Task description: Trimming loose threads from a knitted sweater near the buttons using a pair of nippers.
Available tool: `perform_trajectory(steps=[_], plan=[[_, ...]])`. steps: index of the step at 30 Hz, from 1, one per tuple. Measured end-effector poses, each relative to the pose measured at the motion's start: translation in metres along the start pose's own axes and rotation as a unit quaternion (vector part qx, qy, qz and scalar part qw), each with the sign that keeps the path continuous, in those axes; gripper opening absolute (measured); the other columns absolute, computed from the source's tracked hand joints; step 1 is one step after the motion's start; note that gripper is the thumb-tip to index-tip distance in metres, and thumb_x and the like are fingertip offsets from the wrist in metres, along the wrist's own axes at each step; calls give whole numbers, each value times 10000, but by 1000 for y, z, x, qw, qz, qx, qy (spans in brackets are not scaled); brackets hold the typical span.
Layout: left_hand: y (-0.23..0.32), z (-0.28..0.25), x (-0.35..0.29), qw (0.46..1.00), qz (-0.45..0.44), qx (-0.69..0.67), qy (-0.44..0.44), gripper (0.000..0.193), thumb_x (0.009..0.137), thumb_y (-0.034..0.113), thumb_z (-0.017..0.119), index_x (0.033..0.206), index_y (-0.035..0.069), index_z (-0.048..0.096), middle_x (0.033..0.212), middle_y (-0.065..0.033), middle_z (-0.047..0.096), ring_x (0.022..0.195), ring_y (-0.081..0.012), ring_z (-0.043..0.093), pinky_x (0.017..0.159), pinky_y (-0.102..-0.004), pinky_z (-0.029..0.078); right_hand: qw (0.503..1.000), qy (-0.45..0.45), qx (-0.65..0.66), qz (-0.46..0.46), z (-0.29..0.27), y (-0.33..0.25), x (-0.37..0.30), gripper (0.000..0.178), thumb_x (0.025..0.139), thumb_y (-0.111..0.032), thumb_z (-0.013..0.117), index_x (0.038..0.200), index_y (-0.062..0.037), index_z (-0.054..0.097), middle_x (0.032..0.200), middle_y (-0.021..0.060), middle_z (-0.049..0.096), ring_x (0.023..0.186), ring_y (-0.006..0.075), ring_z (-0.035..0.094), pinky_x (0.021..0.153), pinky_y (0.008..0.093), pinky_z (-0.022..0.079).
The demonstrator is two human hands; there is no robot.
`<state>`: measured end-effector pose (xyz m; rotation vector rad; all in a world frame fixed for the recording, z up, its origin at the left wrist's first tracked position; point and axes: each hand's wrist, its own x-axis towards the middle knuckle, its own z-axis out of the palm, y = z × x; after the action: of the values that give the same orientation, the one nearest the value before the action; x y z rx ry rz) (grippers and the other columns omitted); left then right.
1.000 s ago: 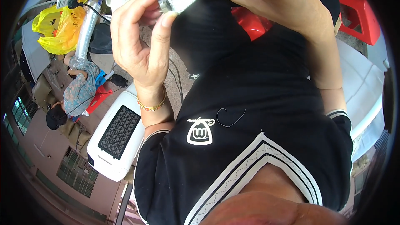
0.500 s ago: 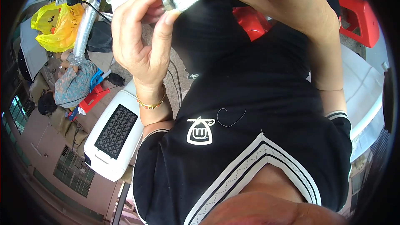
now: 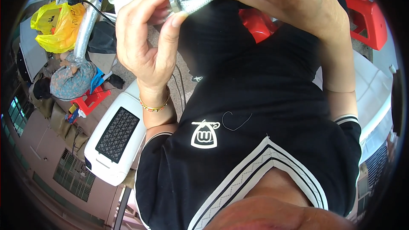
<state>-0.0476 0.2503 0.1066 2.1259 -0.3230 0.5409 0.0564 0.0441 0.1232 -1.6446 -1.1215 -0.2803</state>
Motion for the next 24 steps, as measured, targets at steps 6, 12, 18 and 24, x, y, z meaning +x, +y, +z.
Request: perform_trajectory(steps=[6, 12, 18, 24], plan=[[-4, -1, -1, 1000, 3, 2, 2, 337, 826, 48, 797, 1145, -5, 704, 1045, -97, 644, 830, -130, 631, 736, -229, 537, 984, -110, -120, 72, -14, -15, 10, 225, 849, -215, 748, 792, -62, 593, 743, 65, 573, 682, 273, 605, 579, 371, 474], [-4, 1, -1, 1000, -11, -20, 10, 334, 831, 46, 793, 1148, -7, 702, 1052, -99, 641, 830, -128, 630, 734, -230, 539, 984, -123, -110, 70, -14, -13, 11, 228, 868, -219, 731, 805, -57, 582, 759, 86, 583, 707, 303, 618, 595, 387, 480], [-7, 2, -1, 1000, 8, -21, 10, 322, 848, 41, 778, 1154, -15, 695, 1054, -104, 637, 835, -128, 632, 734, -228, 540, 989, -100, -92, 50, -12, -9, 7, 223, 872, -220, 726, 831, -45, 594, 773, 100, 583, 718, 315, 614, 621, 398, 485], [-6, 2, 0, 1000, 7, -26, 10, 306, 864, 42, 762, 1157, -13, 695, 1062, -101, 632, 838, -124, 627, 734, -228, 531, 996, -58, 16, 66, -6, -9, 4, 222, 876, -216, 726, 853, -35, 600, 773, 118, 580, 721, 327, 605, 624, 397, 484]])
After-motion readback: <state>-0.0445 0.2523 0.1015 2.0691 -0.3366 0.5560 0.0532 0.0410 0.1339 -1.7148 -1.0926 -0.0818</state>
